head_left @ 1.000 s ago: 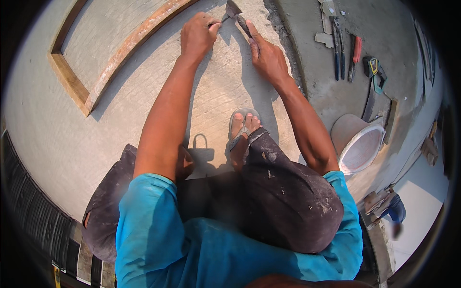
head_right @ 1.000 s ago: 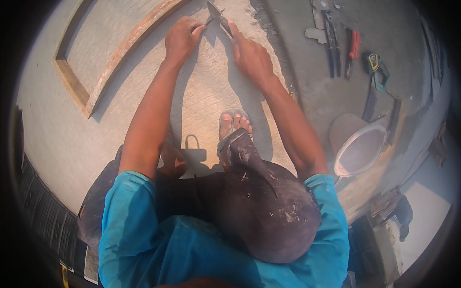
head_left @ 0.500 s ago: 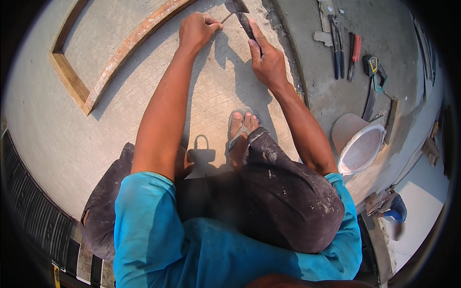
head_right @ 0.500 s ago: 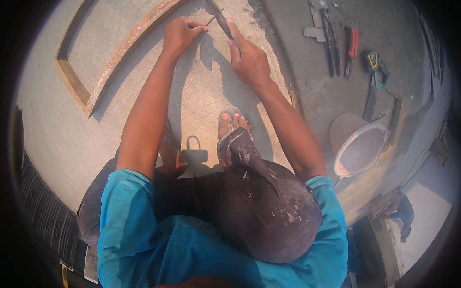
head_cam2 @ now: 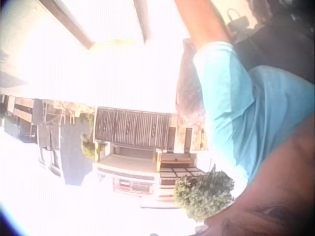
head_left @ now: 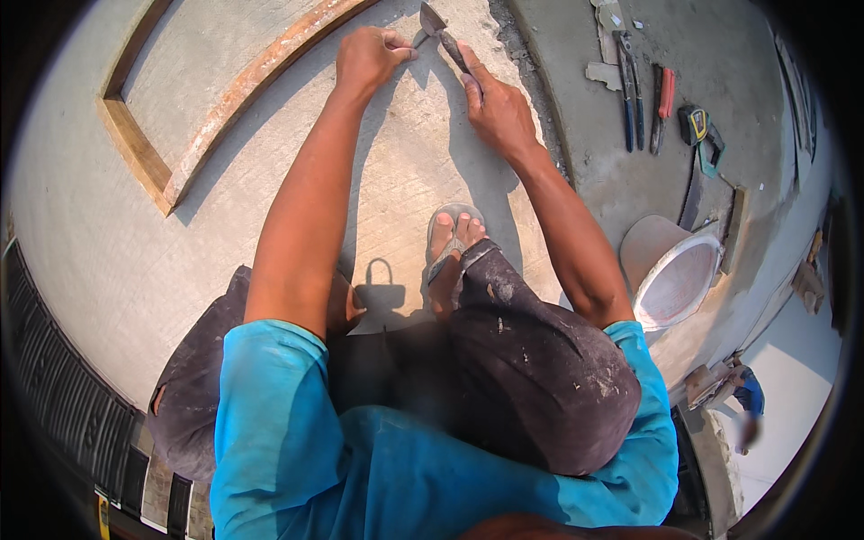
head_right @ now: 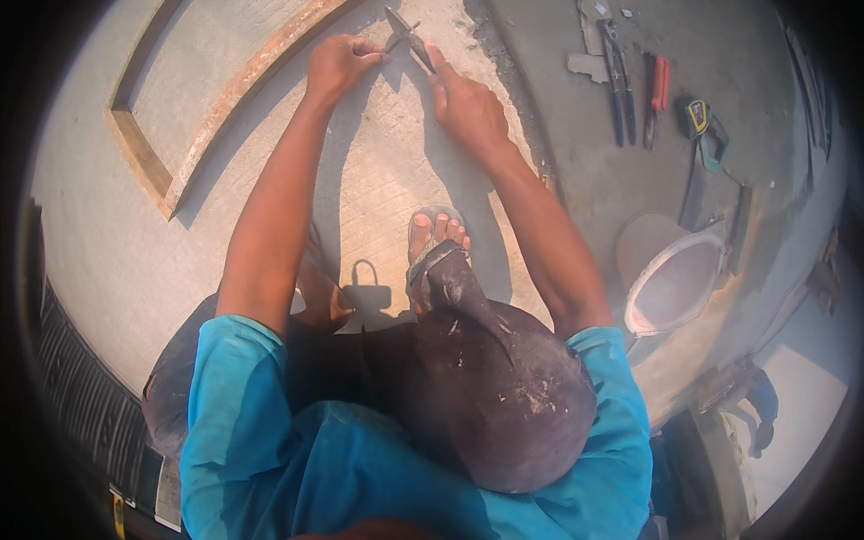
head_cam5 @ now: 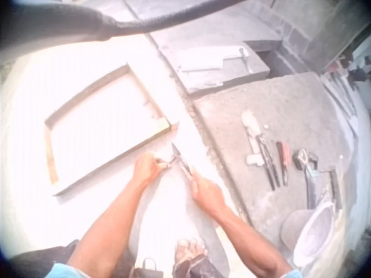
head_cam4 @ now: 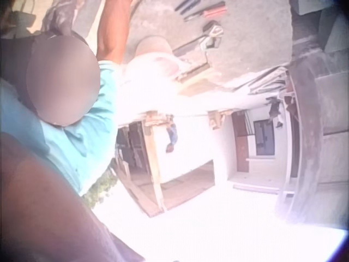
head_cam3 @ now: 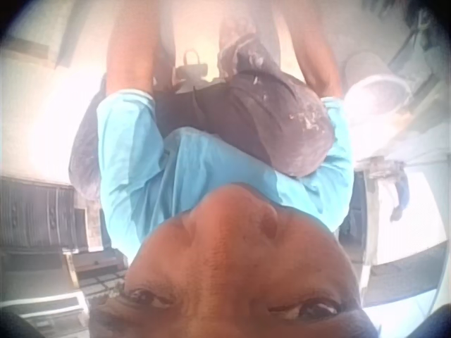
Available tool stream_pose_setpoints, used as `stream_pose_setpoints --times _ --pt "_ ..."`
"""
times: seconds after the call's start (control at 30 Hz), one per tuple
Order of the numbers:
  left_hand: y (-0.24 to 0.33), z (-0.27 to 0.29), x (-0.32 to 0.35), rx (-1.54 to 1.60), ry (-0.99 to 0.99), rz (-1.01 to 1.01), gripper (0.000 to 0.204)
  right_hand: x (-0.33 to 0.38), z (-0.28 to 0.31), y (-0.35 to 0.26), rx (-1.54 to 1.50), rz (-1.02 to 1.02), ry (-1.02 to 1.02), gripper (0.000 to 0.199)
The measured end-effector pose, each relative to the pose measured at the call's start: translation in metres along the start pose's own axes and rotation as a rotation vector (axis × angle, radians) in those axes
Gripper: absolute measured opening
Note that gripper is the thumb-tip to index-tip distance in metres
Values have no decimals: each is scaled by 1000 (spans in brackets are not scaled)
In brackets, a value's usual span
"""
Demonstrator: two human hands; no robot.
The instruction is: The person assembles a rectangular wooden frame on a concrete floor. They position wooden planks, hold nails in place, and hammer them into the joints to secure the frame.
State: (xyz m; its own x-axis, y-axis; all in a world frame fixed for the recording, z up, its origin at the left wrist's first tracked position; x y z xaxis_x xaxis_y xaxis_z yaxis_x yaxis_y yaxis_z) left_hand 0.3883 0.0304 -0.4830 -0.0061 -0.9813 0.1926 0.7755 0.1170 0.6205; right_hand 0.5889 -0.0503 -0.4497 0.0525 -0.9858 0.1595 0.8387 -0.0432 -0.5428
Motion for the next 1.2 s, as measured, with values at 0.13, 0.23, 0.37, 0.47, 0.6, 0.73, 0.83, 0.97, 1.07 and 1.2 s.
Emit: stream_pose_setpoints --times 0.13,0.23,0.37,0.47,0.6,0.73,0.83,0.97,1.07,1.2 --pt "-1 -7 -1 48 -109 118 25 6 20 -10 -190 32 169 59" --pt "-4 -7 -7 51 -134 170 25 11 19 -15 -208 139 238 61" --pt "1 -6 -8 30 -148 157 26 8 1 0 -70 121 147 63" --pt "-4 -7 -10 24 -128 163 26 11 4 -5 -100 101 154 62" --pt "-3 -9 -13 28 -145 176 27 6 -5 3 -17 50 40 59" --pt "-3 -9 -12 17 -147 184 28 5 3 -3 -52 40 76 58" --pt "0 -10 -14 -44 -184 173 31 1 3 -1 -10 -6 29 57" --pt "4 -11 -13 -86 -180 182 34 7 14 -10 -151 41 135 58" --pt "1 -11 -14 -135 -174 222 36 10 8 -11 -111 62 121 57" --pt "9 -12 -13 -202 -169 199 38 5 -2 3 -28 17 28 56"
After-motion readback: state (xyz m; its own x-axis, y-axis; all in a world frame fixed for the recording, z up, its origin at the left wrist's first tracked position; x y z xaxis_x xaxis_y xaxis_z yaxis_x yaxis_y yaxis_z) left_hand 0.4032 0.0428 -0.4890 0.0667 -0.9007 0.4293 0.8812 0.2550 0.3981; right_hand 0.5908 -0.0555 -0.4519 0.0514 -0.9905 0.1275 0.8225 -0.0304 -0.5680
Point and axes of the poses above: each hand's wrist, its own x-axis away from the middle knuckle, its own z-axis out of the back of the hand, y = z × x, the point moved 7 cm from there along -x, towards the middle knuckle, and after that the axes turned 7 degrees about y, right-handed, at the moved point
